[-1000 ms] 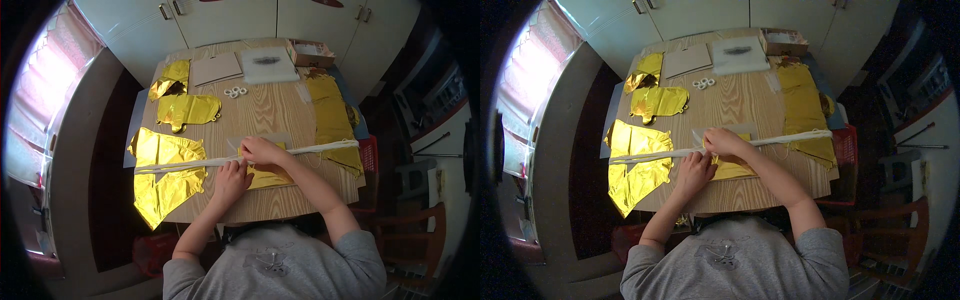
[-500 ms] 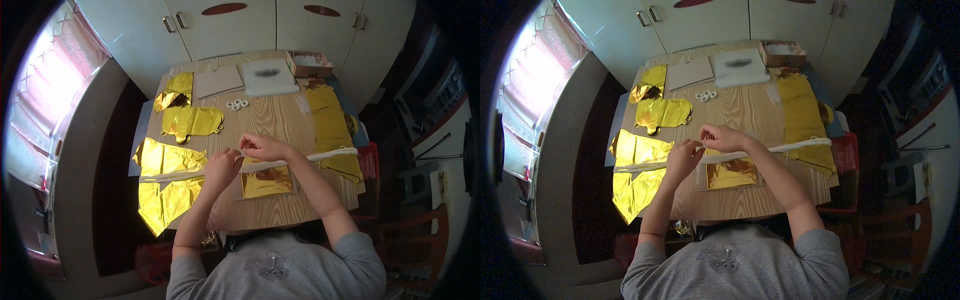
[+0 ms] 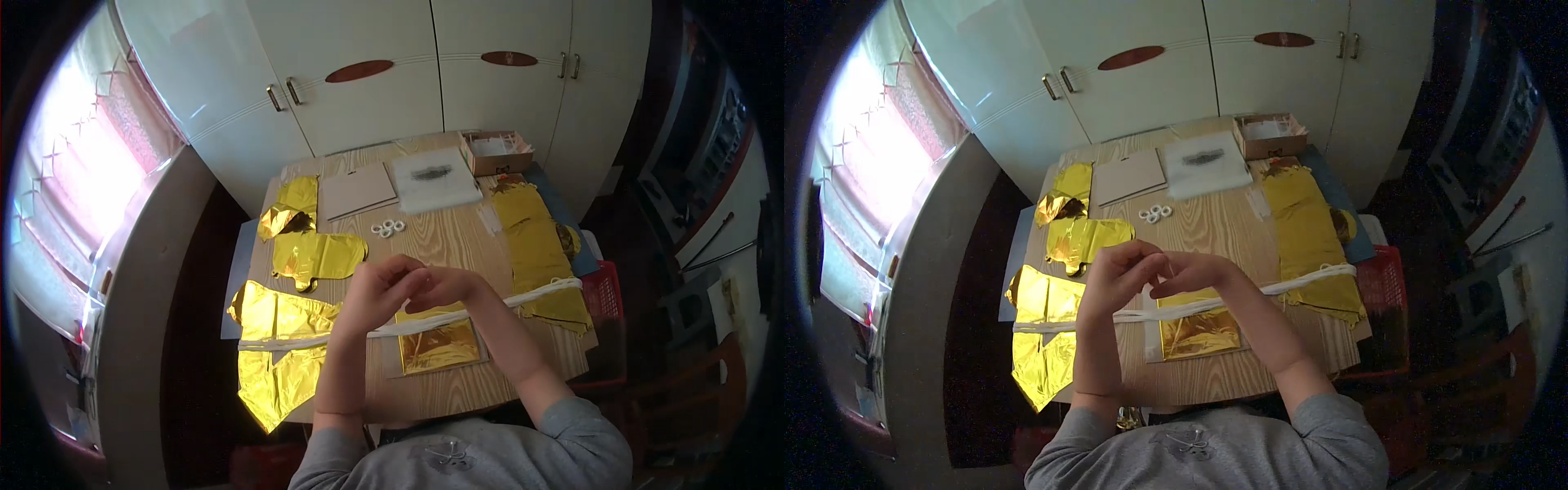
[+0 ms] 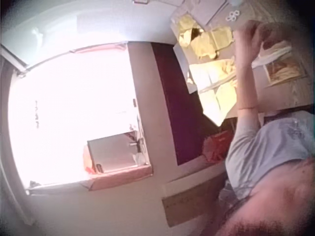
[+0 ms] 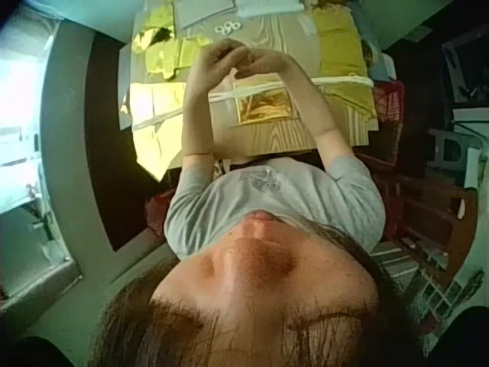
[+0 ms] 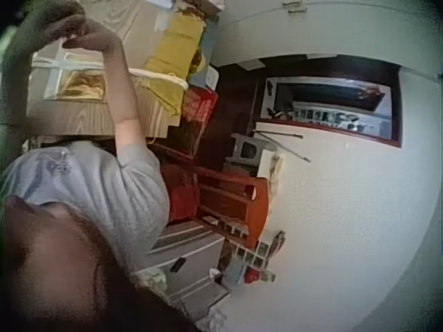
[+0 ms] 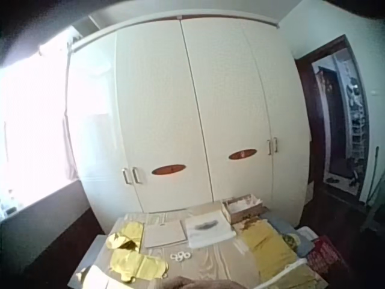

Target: The recorder is assembling gold-colored foil sheets onto white rods using small fasteners at a wooden workstation.

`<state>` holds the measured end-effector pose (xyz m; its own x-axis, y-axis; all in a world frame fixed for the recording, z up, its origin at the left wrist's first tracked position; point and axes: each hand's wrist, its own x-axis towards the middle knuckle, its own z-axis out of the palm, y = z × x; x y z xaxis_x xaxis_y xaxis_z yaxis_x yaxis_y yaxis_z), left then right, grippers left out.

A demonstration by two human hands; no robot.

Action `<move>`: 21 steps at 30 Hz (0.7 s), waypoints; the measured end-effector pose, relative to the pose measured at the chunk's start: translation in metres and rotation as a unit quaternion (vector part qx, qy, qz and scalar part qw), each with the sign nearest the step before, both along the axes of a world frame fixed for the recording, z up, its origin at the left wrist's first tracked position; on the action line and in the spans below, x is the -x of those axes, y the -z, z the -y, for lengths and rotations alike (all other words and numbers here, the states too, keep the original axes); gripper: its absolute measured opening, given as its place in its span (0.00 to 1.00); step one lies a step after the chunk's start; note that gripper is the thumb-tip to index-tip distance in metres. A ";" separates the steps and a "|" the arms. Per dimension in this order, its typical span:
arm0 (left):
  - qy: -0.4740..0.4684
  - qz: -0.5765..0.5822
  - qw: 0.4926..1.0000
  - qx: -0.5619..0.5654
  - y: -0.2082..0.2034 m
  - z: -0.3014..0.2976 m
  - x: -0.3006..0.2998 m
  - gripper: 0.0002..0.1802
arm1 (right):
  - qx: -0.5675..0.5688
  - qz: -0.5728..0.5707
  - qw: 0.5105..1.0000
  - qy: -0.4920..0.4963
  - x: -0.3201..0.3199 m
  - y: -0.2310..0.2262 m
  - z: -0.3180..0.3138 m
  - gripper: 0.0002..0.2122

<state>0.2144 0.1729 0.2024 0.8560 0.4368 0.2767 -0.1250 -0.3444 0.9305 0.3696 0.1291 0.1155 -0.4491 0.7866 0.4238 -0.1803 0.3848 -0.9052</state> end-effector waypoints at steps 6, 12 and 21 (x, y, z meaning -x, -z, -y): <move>-0.052 0.049 0.981 0.178 0.003 -0.027 0.017 0.05 | 0.145 0.013 0.989 0.024 -0.003 -0.013 0.002 0.08; -0.032 0.281 0.909 0.307 0.015 -0.055 0.009 0.20 | 0.162 0.008 0.973 0.164 -0.012 -0.008 0.001 0.11; -0.160 0.023 0.969 -0.185 0.030 -0.064 0.008 0.05 | -0.006 -0.005 0.917 0.398 -0.022 -0.033 0.020 0.10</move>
